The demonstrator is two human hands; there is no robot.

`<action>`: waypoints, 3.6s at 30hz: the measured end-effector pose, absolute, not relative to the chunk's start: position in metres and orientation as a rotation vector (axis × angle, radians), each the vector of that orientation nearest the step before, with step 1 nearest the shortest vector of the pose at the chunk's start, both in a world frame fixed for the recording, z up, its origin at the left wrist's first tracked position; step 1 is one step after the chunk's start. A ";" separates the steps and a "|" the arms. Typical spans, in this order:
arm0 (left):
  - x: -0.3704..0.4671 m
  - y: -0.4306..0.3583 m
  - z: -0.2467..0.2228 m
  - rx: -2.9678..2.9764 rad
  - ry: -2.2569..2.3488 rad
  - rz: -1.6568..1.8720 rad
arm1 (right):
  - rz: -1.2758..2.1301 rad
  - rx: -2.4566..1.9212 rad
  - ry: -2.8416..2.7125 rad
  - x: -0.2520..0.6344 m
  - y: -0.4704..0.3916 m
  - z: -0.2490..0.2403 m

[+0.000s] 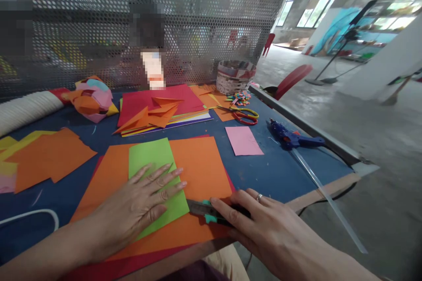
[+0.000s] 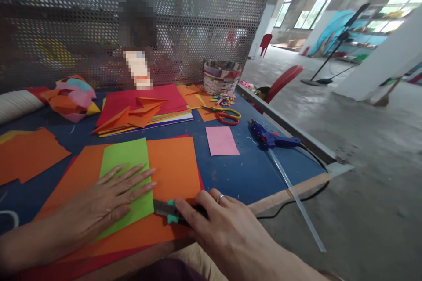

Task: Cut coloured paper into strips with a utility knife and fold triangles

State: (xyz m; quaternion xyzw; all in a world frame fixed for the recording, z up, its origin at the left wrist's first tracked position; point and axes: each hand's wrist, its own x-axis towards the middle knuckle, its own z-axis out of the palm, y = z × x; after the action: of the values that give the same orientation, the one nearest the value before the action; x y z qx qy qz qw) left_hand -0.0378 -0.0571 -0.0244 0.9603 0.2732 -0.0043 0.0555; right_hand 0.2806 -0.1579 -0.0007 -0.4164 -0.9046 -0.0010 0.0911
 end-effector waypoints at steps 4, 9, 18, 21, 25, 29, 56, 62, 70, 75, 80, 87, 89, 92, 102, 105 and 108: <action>-0.038 -0.058 -0.025 2.912 0.825 -0.024 | 0.027 -1.263 -2.712 0.281 -0.163 0.004; -0.036 -0.056 -0.026 2.926 0.831 -0.069 | -0.047 -1.271 -2.709 0.278 -0.165 0.006; -0.035 -0.056 -0.028 2.985 0.777 0.074 | -0.020 -1.292 -2.724 0.270 -0.172 0.005; -0.037 -0.055 -0.031 2.977 0.773 0.084 | 0.028 -1.333 -2.737 0.268 -0.175 0.006; -0.038 -0.056 -0.030 2.890 0.791 0.003 | 0.104 -1.349 -2.766 0.265 -0.178 0.009; -0.036 -0.057 -0.027 2.811 0.808 -0.069 | 0.064 -1.346 -2.759 0.262 -0.177 0.010; -0.036 -0.057 -0.031 2.934 0.759 0.110 | 0.060 -1.315 -2.746 0.252 -0.178 0.004; -0.034 -0.056 -0.030 2.906 0.785 0.079 | 0.079 -1.305 -2.778 0.247 -0.176 0.007; -0.034 -0.057 -0.028 2.862 0.790 0.048 | 0.049 -1.256 -2.806 0.241 -0.171 0.008; -0.032 -0.058 -0.025 2.819 0.785 0.034 | 0.079 -1.230 -2.774 0.240 -0.172 0.005; -0.031 -0.058 -0.022 2.752 0.839 -0.044 | 0.004 -1.195 -2.749 0.236 -0.169 0.000; -0.030 -0.059 -0.020 2.697 0.843 -0.082 | 0.114 -1.198 -2.813 0.232 -0.167 0.007; -0.031 -0.059 -0.020 2.703 0.848 -0.074 | 0.142 -1.194 -2.817 0.232 -0.166 0.008; -0.031 -0.060 -0.020 2.706 0.834 -0.065 | 0.152 -1.182 -2.816 0.231 -0.165 0.009; -0.029 -0.058 -0.019 2.695 0.830 -0.054 | 0.037 -1.121 -2.790 0.228 -0.161 0.005; -0.030 -0.059 -0.018 2.700 0.825 -0.046 | 0.089 -1.105 -2.817 0.227 -0.160 0.005; -0.030 -0.059 -0.017 2.691 0.833 -0.063 | -0.002 -1.080 -2.758 0.226 -0.160 0.002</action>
State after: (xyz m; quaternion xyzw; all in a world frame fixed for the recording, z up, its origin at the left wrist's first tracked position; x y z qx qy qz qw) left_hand -0.0304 -0.0586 -0.0174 0.9425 0.2919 -0.0220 0.1612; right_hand 0.2258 -0.1603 0.0017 -0.3633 -0.9274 -0.0007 0.0896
